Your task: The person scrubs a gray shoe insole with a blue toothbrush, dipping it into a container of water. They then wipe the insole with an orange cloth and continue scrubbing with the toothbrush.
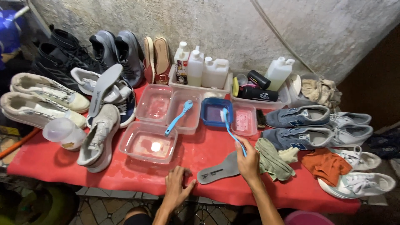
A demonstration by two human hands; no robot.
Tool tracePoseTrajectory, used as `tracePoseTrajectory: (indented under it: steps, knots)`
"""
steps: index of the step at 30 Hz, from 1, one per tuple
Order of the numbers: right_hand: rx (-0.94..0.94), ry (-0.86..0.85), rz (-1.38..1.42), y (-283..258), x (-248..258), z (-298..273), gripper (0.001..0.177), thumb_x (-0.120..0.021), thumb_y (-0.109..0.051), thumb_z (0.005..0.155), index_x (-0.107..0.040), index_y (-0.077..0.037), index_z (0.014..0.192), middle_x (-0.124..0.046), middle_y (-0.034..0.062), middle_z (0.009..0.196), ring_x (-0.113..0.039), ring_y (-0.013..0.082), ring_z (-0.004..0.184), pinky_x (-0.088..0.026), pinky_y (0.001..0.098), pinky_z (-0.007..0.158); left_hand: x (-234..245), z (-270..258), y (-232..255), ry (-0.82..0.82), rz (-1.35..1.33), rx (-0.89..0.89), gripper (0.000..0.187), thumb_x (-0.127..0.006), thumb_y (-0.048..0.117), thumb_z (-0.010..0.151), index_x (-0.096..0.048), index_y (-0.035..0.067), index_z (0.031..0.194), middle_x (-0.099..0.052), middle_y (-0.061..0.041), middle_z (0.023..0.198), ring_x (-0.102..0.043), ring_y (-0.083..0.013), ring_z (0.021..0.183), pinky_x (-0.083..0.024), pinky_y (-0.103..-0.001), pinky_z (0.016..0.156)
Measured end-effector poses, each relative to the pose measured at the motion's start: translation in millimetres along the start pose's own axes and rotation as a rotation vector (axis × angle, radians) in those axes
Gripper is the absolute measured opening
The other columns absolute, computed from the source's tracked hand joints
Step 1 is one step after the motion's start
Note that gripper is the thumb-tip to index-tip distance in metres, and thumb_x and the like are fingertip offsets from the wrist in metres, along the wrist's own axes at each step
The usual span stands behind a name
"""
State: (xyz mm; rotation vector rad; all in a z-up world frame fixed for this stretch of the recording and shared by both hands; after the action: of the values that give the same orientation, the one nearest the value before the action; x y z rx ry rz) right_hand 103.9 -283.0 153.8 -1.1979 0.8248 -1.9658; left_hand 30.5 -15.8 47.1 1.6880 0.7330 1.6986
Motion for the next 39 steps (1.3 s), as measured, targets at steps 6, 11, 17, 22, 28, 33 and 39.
tracePoseTrajectory:
  steps: [6,11,17,22,28,33,39]
  knots:
    - [-0.065,0.002,-0.109,61,43,-52,0.029,-0.054,-0.027,0.1,-0.075,-0.014,0.116,-0.076,0.0021,0.093,-0.07,0.0198,0.088,-0.052,0.0344,0.081,-4,6,10,0.032,0.181,-0.036,0.052,-0.073,0.065,0.08,-0.063,0.026,0.112,-0.059,0.0,0.113,-0.051,-0.0248,0.103,-0.04,-0.045,0.089]
    - [0.004,-0.072,-0.207,71,47,-65,0.027,-0.059,-0.025,0.097,-0.078,-0.014,0.113,-0.076,0.0061,0.099,-0.072,0.028,0.095,-0.053,0.0388,0.085,-15,16,7,-0.013,0.269,-0.191,0.063,-0.075,0.067,0.078,-0.062,0.026,0.123,-0.054,-0.004,0.121,-0.049,-0.0248,0.107,-0.043,-0.048,0.084]
    - [0.14,-0.179,-0.224,62,31,-41,0.021,-0.066,-0.015,0.095,-0.076,-0.007,0.113,-0.072,0.006,0.092,-0.07,0.0265,0.083,-0.051,0.0397,0.068,-29,21,-8,-0.011,0.218,-0.16,0.061,-0.077,0.073,0.069,-0.07,0.033,0.114,-0.056,0.0,0.113,-0.052,-0.0209,0.111,-0.043,-0.06,0.096]
    - [0.225,-0.281,-0.406,68,12,-12,0.027,-0.08,-0.016,0.086,-0.077,-0.015,0.113,-0.077,0.0011,0.113,-0.072,0.0258,0.102,-0.044,0.0476,0.091,-26,20,-1,-0.014,0.189,-0.077,0.06,-0.077,0.071,0.068,-0.074,0.036,0.117,-0.054,0.003,0.111,-0.051,-0.0193,0.108,-0.042,-0.047,0.092]
    - [0.184,-0.278,-0.543,71,-1,-13,0.026,-0.076,-0.013,0.089,-0.074,-0.016,0.115,-0.074,0.0052,0.106,-0.07,0.0288,0.089,-0.044,0.0454,0.083,-28,21,-1,-0.031,0.24,-0.033,0.056,-0.079,0.067,0.066,-0.07,0.038,0.114,-0.054,-0.002,0.115,-0.052,-0.0246,0.114,-0.043,-0.058,0.098]
    - [0.149,-0.194,-0.6,90,10,-12,0.021,-0.074,-0.017,0.091,-0.073,-0.019,0.112,-0.068,0.0052,0.096,-0.065,0.0284,0.093,-0.042,0.044,0.082,-34,22,-17,-0.008,0.241,-0.082,0.059,-0.086,0.058,0.057,-0.068,0.035,0.108,-0.054,0.001,0.107,-0.053,-0.0249,0.107,-0.044,-0.053,0.093]
    - [0.016,0.288,-0.517,99,100,4,0.026,-0.069,-0.006,0.088,-0.069,-0.005,0.114,-0.058,0.0165,0.117,-0.06,0.0301,0.101,-0.055,0.0389,0.083,-29,19,-19,-0.004,0.196,-0.093,0.058,-0.089,0.047,0.056,-0.068,0.032,0.108,-0.058,0.005,0.105,-0.055,-0.0232,0.106,-0.042,-0.047,0.089]
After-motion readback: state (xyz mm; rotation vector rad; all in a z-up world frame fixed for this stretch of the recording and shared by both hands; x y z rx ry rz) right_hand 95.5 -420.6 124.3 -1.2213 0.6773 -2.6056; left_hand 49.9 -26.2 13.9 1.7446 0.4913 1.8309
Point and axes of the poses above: each hand's wrist, its own z-axis towards the middle knuckle, its own x-axis out of the back of the hand, y = z × x, the point moved 3 cm from there along z, towards the middle knuckle
